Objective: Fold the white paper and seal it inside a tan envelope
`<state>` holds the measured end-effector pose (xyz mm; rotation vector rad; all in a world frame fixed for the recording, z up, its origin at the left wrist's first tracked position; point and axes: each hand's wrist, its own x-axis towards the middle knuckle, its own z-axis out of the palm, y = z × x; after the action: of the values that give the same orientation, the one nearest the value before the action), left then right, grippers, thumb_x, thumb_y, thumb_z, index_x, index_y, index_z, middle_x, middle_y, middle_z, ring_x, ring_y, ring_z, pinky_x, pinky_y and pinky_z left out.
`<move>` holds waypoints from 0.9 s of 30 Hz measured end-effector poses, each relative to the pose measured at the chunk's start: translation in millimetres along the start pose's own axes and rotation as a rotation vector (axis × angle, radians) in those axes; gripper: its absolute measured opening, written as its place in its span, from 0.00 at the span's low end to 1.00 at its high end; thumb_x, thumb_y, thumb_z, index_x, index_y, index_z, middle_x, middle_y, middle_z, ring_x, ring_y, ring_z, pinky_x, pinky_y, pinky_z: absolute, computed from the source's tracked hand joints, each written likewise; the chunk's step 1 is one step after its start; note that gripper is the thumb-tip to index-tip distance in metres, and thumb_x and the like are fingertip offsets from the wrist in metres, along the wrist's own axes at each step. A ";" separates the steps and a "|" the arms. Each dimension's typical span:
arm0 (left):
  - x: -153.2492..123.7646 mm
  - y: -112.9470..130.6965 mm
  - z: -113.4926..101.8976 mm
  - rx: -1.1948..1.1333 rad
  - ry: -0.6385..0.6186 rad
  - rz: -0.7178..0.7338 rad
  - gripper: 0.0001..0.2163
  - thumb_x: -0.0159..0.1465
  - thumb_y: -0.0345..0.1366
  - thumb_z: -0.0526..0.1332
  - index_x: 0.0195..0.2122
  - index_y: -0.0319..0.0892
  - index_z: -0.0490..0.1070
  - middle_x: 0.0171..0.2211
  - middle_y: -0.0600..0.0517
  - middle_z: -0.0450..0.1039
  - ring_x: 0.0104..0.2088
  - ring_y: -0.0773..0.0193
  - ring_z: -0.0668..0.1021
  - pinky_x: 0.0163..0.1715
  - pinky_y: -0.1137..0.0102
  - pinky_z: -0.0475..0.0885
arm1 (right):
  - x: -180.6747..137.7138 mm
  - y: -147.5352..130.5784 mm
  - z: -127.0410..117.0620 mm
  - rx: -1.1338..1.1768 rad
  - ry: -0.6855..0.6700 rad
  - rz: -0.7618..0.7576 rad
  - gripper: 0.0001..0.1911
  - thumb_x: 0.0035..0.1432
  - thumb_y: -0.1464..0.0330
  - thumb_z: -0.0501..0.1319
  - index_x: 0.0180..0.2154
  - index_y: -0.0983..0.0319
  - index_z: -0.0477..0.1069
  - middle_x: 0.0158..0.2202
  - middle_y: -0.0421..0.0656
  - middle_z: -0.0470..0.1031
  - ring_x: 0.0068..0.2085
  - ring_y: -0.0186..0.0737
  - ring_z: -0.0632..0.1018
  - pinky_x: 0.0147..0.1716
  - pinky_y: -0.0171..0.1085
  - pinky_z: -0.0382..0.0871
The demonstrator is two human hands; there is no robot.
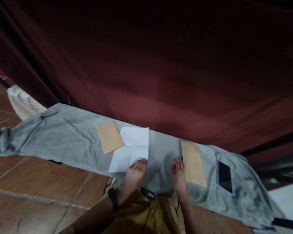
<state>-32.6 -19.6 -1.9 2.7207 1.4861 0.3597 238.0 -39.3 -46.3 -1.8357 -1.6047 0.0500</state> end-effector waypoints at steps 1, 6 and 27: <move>-0.3 11.4 2.2 -0.015 -0.001 0.045 0.25 0.65 0.21 0.52 0.62 0.38 0.69 0.59 0.41 0.75 0.58 0.51 0.77 0.55 0.58 0.74 | -1.3 -8.6 4.2 0.110 -0.048 -0.033 0.27 0.68 0.66 0.49 0.66 0.61 0.64 0.69 0.53 0.64 0.68 0.51 0.67 0.62 0.56 0.68; -8.9 53.5 10.2 -0.110 -0.036 0.193 0.23 0.67 0.24 0.54 0.62 0.39 0.68 0.60 0.40 0.74 0.60 0.50 0.75 0.56 0.57 0.72 | -11.5 -37.1 12.2 0.287 -0.291 -0.226 0.38 0.61 0.78 0.49 0.70 0.52 0.57 0.73 0.42 0.56 0.71 0.44 0.63 0.67 0.53 0.65; -46.9 -73.5 3.2 -0.173 -0.115 0.197 0.28 0.68 0.26 0.55 0.70 0.49 0.61 0.72 0.50 0.58 0.72 0.59 0.60 0.71 0.57 0.54 | -35.8 -9.8 0.3 0.150 -0.291 -0.246 0.35 0.59 0.81 0.53 0.64 0.52 0.69 0.65 0.43 0.71 0.66 0.46 0.71 0.67 0.54 0.65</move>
<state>-117.1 -18.2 -23.4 2.7033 1.1075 0.3139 221.0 -70.9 -55.9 -1.5593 -1.9597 0.3310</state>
